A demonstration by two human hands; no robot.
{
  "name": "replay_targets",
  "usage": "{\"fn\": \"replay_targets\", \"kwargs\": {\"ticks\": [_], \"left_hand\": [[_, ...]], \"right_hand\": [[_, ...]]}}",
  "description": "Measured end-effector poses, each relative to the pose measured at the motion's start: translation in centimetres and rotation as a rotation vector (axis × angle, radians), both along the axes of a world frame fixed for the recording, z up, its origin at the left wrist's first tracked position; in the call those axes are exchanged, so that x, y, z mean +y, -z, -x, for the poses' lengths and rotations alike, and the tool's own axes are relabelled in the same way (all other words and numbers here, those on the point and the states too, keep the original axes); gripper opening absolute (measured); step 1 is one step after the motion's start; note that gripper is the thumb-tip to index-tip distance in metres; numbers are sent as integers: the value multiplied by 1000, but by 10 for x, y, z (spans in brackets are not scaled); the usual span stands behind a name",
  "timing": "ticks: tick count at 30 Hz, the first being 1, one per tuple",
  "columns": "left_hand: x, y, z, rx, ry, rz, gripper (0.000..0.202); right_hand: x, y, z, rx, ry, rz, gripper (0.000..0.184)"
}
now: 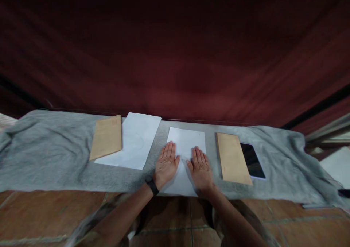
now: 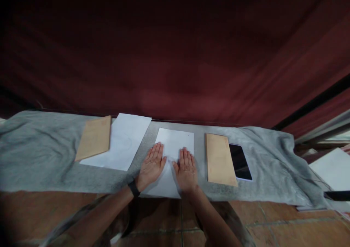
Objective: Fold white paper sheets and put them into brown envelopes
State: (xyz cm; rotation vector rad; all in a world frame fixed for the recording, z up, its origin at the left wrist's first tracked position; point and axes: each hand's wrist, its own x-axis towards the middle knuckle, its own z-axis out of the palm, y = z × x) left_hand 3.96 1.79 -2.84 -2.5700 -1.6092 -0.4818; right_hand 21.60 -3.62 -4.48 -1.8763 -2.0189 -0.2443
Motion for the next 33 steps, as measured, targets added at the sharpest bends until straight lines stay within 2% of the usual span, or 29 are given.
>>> {"fn": "replay_targets", "kwargs": {"ticks": [8, 13, 15, 17, 19, 22, 26, 33], "left_hand": [[2, 5, 18, -26, -53, -11, 60], [-1, -5, 17, -58, -93, -29, 59], [-9, -11, 7, -69, -50, -35, 60], [-21, -13, -8, -67, 60, -24, 63], [-35, -10, -22, -47, 187, -21, 66], [-48, 0, -32, -19, 241, -13, 67], [-47, 6, -23, -14, 183, -5, 64], [-30, -1, 4, -40, 57, 8, 64]], "right_hand": [[-10, 7, -23, -20, 61, 45, 68], [-14, 1, -27, 43, 62, 31, 67], [-14, -6, -20, 84, 28, 20, 65], [-13, -13, -9, 132, -50, 36, 63], [-13, -17, 4, 176, -130, 83, 60], [-14, -17, 17, 197, -162, 143, 58], [-16, -11, 13, 133, -136, 133, 58], [-20, -4, -12, 59, -56, 35, 63]]}}
